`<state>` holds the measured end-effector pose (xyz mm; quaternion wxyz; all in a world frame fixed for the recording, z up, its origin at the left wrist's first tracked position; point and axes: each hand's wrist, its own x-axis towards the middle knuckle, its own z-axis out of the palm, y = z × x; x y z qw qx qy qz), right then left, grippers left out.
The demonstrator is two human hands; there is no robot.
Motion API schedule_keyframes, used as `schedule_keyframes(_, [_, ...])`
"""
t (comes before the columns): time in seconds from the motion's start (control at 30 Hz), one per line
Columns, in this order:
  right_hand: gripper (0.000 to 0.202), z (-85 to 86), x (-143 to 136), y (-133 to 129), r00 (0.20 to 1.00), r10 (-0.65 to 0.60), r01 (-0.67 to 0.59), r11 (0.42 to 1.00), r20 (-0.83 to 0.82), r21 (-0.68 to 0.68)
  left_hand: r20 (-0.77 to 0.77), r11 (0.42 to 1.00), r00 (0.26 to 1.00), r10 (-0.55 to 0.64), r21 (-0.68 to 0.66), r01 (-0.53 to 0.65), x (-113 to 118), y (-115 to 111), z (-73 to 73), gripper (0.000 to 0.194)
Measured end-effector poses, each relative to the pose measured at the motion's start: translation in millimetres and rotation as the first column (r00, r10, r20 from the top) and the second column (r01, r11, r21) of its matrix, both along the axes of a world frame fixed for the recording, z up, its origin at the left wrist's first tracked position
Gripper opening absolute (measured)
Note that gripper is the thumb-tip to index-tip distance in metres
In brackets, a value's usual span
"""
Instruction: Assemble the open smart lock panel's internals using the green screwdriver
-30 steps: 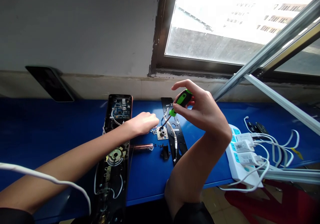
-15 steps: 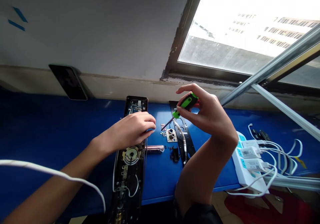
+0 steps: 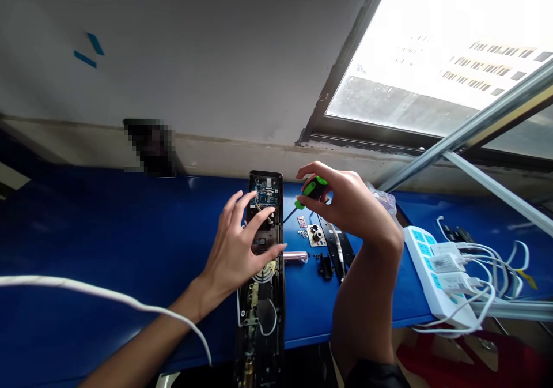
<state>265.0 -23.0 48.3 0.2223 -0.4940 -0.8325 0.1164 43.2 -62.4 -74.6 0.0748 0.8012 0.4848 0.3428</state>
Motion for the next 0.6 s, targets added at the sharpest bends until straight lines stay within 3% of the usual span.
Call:
schedule_keyframes(0.1, [0.029, -4.5, -3.8, -2.0, 0.999, -0.009, 0.009, 1.0, 0.032, -0.013, 0.039, 0.991, 0.999, -0.026, -0.127, 0.031, 9.7, -12.6, -4.2, 0.084])
schedule_keyframes(0.27, [0.03, -8.0, -4.3, -8.1, 0.998, -0.032, 0.032, 0.999, 0.061, -0.001, 0.132, 0.984, 0.991, 0.017, -0.18, 0.007, 21.7, -19.4, -6.2, 0.083])
schedule_keyframes(0.6, [0.022, -31.6, 4.5, -18.9, 0.998, -0.054, 0.052, 0.998, -0.038, -0.043, 0.121, 0.992, 0.992, 0.033, -0.125, -0.017, 4.9, 8.6, -5.3, 0.082])
